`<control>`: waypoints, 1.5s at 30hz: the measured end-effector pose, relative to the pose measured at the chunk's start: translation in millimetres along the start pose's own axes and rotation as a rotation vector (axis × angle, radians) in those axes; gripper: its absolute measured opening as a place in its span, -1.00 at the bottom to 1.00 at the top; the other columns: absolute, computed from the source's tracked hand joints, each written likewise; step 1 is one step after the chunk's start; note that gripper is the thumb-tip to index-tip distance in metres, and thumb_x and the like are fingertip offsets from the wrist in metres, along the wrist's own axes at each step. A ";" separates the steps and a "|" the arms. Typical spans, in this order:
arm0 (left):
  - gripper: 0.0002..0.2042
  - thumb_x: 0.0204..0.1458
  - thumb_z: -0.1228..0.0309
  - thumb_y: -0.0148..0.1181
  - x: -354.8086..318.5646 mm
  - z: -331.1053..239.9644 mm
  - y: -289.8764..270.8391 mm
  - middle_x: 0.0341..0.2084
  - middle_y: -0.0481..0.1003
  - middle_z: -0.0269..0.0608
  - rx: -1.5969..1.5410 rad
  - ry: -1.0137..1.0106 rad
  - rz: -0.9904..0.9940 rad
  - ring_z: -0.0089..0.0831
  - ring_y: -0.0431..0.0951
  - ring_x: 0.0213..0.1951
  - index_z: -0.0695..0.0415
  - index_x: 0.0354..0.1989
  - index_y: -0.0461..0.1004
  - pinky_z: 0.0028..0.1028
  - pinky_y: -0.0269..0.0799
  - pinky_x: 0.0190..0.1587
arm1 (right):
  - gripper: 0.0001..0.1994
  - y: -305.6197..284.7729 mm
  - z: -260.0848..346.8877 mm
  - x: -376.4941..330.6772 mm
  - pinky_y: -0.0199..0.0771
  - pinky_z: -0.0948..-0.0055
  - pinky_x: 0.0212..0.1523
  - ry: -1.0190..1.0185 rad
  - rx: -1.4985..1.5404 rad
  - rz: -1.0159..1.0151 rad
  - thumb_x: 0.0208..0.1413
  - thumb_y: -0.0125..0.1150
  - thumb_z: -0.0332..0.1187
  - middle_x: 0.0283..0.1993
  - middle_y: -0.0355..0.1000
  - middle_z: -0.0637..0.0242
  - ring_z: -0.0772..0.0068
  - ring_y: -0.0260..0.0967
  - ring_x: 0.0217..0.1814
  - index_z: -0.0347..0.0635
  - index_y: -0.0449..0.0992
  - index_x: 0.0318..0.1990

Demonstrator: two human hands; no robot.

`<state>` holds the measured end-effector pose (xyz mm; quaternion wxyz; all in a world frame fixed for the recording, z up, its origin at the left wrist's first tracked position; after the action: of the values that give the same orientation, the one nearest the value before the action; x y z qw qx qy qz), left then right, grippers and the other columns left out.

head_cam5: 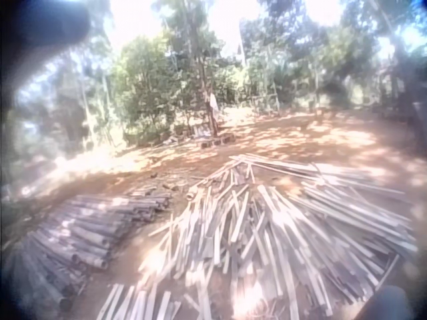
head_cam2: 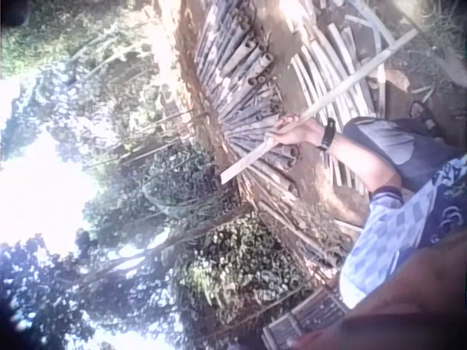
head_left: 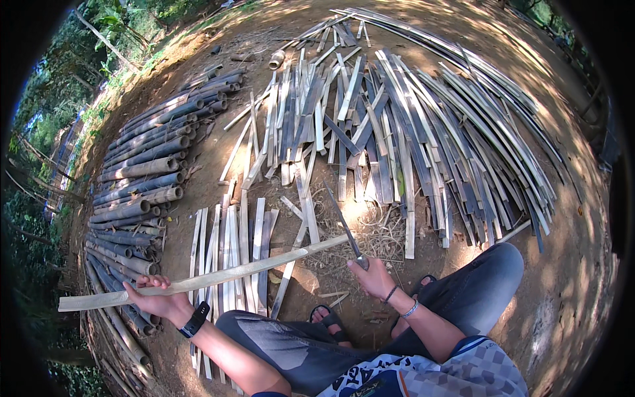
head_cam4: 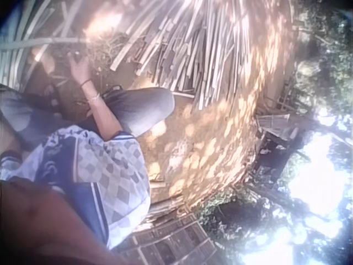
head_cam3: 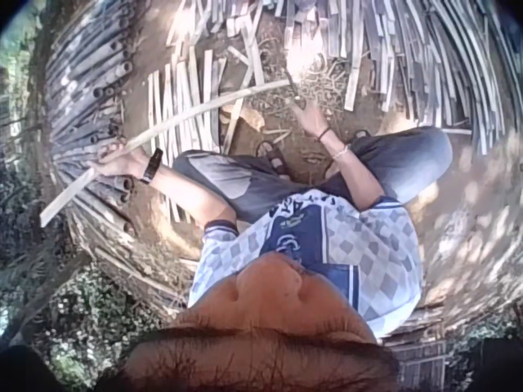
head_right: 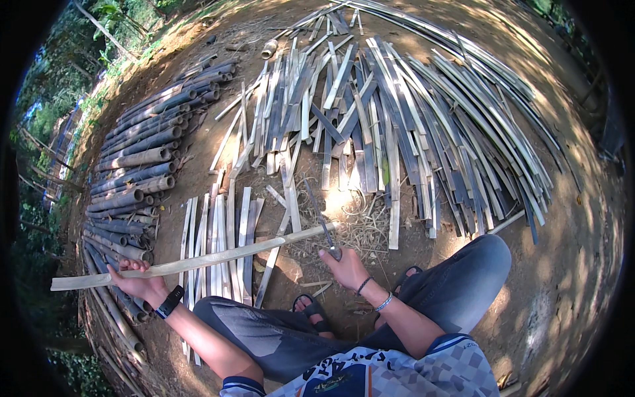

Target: The person shaves and smooths a length of bamboo using a knife while sitting on the ground outdoors.

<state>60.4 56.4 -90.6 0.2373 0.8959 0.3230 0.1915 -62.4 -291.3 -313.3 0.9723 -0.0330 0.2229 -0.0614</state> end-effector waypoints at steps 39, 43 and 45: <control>-0.58 0.18 0.04 -0.15 -14.5 10.2 14.1 -0.82 0.18 -0.38 0.025 0.025 0.005 -0.61 0.15 -0.81 0.06 -0.61 0.25 -0.64 0.03 -0.73 | -0.40 52.1 -69.7 24.5 0.32 0.15 -0.39 0.135 -0.207 -0.004 0.20 -0.15 0.09 -0.66 0.32 0.01 0.12 0.37 -0.53 -0.38 0.43 -0.50; -0.59 0.18 0.04 -0.15 -7.9 15.6 9.2 -0.82 0.18 -0.40 0.021 0.012 0.004 -0.62 0.15 -0.81 0.05 -0.61 0.25 -0.66 0.03 -0.73 | -0.38 51.5 -97.1 30.8 0.33 0.22 -0.47 -0.022 -0.291 -0.043 0.21 -0.18 0.10 -0.71 0.31 0.09 0.21 0.35 -0.63 -0.36 0.40 -0.56; -0.59 0.18 0.04 -0.15 -9.1 15.9 10.3 -0.82 0.18 -0.40 0.017 -0.001 0.014 -0.62 0.15 -0.81 0.06 -0.61 0.25 -0.66 0.03 -0.73 | -0.36 46.1 -115.1 37.6 0.32 0.27 -0.58 -0.050 -0.293 -0.159 0.22 -0.20 0.11 -0.76 0.29 0.17 0.33 0.32 -0.71 -0.34 0.37 -0.61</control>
<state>66.8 38.5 -99.6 0.2284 0.9003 0.3184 0.1896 -74.3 -255.0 -437.1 0.9545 -0.1933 0.2016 -0.1042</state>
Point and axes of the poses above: each hand's wrist, its own x-axis towards the middle knuckle, its own y-axis out of the palm, z = x × y, the point moved 1 cm from there along x, towards the middle knuckle
